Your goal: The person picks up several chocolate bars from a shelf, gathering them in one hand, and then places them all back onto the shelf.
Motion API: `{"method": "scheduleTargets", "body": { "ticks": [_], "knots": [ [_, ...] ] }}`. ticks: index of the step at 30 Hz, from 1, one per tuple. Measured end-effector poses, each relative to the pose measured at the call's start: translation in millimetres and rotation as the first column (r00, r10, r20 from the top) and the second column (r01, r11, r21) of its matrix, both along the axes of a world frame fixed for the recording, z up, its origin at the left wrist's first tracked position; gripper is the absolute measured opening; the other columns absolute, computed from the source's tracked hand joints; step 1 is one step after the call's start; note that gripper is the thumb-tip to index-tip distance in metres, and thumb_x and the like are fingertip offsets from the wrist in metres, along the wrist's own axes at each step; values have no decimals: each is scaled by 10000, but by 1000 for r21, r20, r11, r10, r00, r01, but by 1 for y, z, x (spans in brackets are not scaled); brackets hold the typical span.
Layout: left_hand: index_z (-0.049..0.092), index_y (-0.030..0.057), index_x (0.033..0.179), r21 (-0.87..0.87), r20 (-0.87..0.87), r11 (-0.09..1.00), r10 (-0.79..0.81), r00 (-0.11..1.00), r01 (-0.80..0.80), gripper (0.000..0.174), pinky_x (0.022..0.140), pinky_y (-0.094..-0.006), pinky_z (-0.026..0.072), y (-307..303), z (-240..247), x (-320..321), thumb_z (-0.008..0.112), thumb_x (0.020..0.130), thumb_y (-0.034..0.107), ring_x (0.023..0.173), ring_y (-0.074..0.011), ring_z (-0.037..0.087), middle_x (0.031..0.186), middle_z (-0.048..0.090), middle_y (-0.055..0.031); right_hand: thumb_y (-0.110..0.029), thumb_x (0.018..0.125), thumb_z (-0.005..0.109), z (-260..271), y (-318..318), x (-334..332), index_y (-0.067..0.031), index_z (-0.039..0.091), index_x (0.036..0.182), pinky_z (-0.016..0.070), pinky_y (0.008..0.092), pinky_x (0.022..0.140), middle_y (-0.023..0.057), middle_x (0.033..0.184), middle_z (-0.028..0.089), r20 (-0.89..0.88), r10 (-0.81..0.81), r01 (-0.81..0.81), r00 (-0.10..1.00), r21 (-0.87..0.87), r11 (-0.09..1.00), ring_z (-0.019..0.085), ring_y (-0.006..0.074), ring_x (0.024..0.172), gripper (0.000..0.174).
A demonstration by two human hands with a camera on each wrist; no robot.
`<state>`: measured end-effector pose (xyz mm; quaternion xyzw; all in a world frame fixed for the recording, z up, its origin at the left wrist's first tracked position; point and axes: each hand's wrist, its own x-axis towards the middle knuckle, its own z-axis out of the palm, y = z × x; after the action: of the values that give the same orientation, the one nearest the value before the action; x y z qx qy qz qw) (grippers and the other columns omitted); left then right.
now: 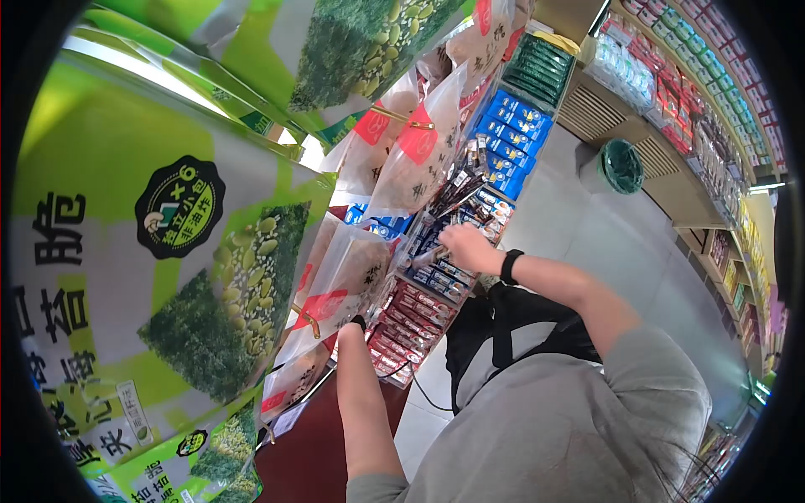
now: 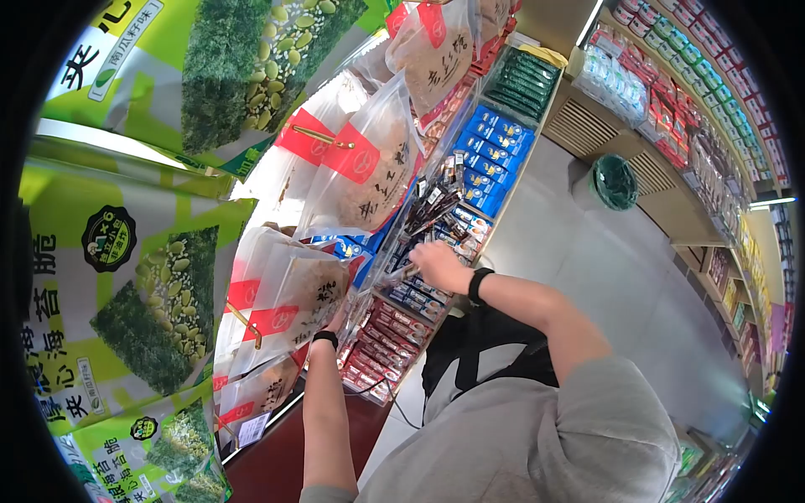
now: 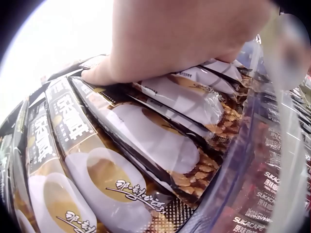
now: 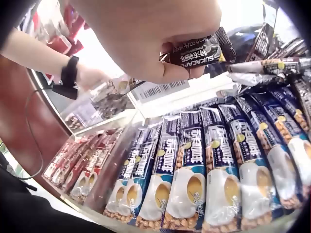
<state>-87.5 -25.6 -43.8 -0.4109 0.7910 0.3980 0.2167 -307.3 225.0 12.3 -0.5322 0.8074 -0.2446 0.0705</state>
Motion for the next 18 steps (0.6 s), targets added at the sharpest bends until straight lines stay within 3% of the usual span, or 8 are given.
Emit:
{"method": "scheduleTargets", "body": {
  "ticks": [4, 7, 9, 10, 12, 13, 15, 18],
  "knots": [
    [326, 105, 1272, 29, -26, 999, 15, 1000, -14, 605, 1008, -323, 170, 7, 18, -8, 353, 816, 502, 1229, -251, 245, 1323, 298, -96, -208, 734, 542, 0, 36, -24, -19, 460, 766, 389, 421, 692, 139, 767, 519, 478, -478, 441, 737, 196, 876, 502, 327, 754, 208],
    [321, 106, 1275, 53, -44, 998, 15, 999, -12, 605, 1009, -320, 166, 11, 33, -10, 345, 820, 504, 1231, -248, 241, 1325, 296, -94, -207, 746, 530, -34, 46, -44, -21, 499, 801, 395, 426, 680, 165, 768, 522, 359, -575, 600, 735, 53, 799, 508, 344, 771, 197],
    [319, 106, 1277, 65, -46, 998, 19, 999, -16, 605, 1010, -319, 164, 11, 41, -16, 340, 823, 505, 1233, -246, 238, 1326, 294, -93, -202, 750, 525, -40, 44, -50, -1, 520, 837, 394, 420, 691, 205, 795, 519, 457, -645, 672, 613, 128, 729, 499, 356, 796, 219],
    [370, 70, 1238, -95, -49, 995, -27, 998, 22, 571, 997, -325, 210, -16, -53, 31, 420, 789, 420, 1198, -272, 302, 1305, 330, -110, -207, 752, 527, -45, 41, -52, 6, 520, 840, 391, 410, 709, 213, 822, 513, 587, -647, 725, 487, 141, 674, 492, 356, 814, 231],
    [379, 68, 1230, -159, -53, 987, -12, 998, 4, 554, 998, -330, 195, 16, 19, -2, 367, 817, 438, 1203, -278, 290, 1296, 339, -120, -270, 721, 579, -46, 32, -58, 27, 508, 845, 383, 401, 751, 231, 887, 498, 682, -687, 777, 250, 282, 563, 477, 352, 858, 330],
    [387, 63, 1223, -188, 26, 981, 52, 998, -46, 561, 1001, -338, 175, 39, 65, -23, 310, 848, 474, 1211, -289, 270, 1300, 329, -133, -270, 721, 579, -46, 27, -56, 27, 508, 845, 383, 401, 751, 231, 887, 498, 689, -682, 780, 247, 276, 562, 477, 352, 858, 330],
    [446, 40, 1164, -409, -122, 911, -110, 986, 51, 526, 952, -382, 268, 44, 55, -18, 390, 811, 425, 1123, -319, 384, 1221, 422, -152, -350, 663, 637, -45, 15, -52, 52, 481, 872, 381, 418, 768, 238, 933, 484, 557, -774, 815, 303, 269, 513, 457, 360, 914, 480],
    [501, 13, 1089, -474, -12, 865, -195, 981, 166, 458, 910, -417, 299, 65, 82, -26, 335, 858, 372, 1060, -358, 422, 1144, 463, -213, -393, 579, 702, -30, -1, -51, 70, 425, 947, 370, 415, 818, 241, 1010, 435, 593, -789, 805, 160, 384, 452, 416, 363, 974, 653]
  ]
}}
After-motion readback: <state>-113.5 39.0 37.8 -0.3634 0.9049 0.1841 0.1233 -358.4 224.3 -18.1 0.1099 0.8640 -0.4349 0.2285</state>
